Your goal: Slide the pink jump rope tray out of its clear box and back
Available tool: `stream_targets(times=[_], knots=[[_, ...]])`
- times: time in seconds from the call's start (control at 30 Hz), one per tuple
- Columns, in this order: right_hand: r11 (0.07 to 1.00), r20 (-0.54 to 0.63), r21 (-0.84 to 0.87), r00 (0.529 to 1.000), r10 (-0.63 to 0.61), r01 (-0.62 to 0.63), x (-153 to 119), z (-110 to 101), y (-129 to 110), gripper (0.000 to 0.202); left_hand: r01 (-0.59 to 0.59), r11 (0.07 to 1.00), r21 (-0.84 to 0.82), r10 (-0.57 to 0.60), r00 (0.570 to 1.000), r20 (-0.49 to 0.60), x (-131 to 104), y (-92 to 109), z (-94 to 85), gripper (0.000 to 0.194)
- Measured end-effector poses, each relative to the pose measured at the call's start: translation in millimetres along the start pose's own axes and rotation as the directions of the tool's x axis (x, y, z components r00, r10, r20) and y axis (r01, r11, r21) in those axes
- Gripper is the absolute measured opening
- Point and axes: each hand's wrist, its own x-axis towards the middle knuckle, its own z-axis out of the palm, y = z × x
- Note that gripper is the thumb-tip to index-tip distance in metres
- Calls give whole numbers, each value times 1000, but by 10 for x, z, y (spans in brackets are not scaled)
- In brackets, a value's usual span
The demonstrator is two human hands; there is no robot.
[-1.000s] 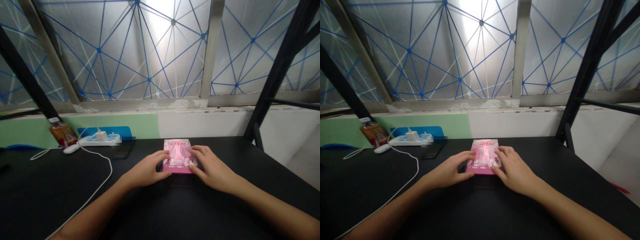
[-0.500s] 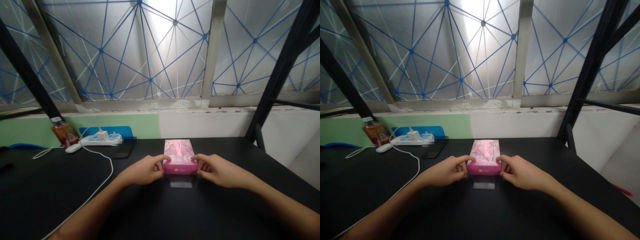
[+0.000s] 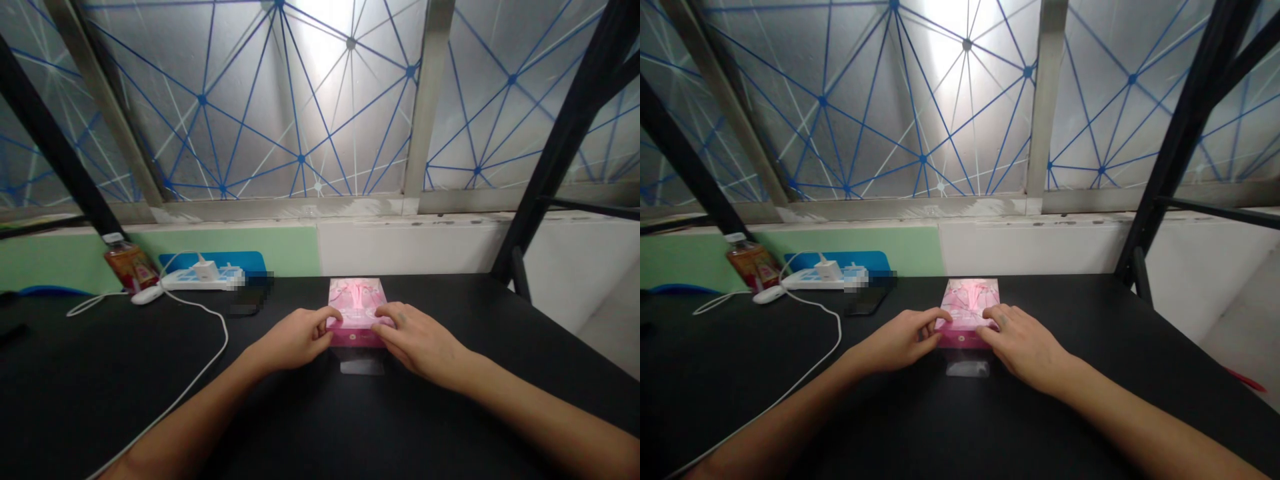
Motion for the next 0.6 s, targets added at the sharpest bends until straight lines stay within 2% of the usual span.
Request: stream_targets(times=[0.1, 0.27, 0.43, 0.6], knots=[[998, 45, -1, 997, -61, 61, 6, 0, -23, 19, 4, 1000, -2, -4, 1000, 1, 1, 4, -1, 27], [996, 109, 77, 994, 33, -41, -20, -107, -71, 16, 13, 1000, 1, -13, 1000, 3, -28, 45, -25, 27], [988, 178, 142, 983, 39, -64, -62, -204, -124, 45, 21, 1000, 10, -21, 1000, 6, -62, 95, -60, 27], [992, 161, 121, 987, 15, -34, -57, -194, -131, 37, 21, 1000, 17, -21, 1000, 17, -62, 110, -70, 27]])
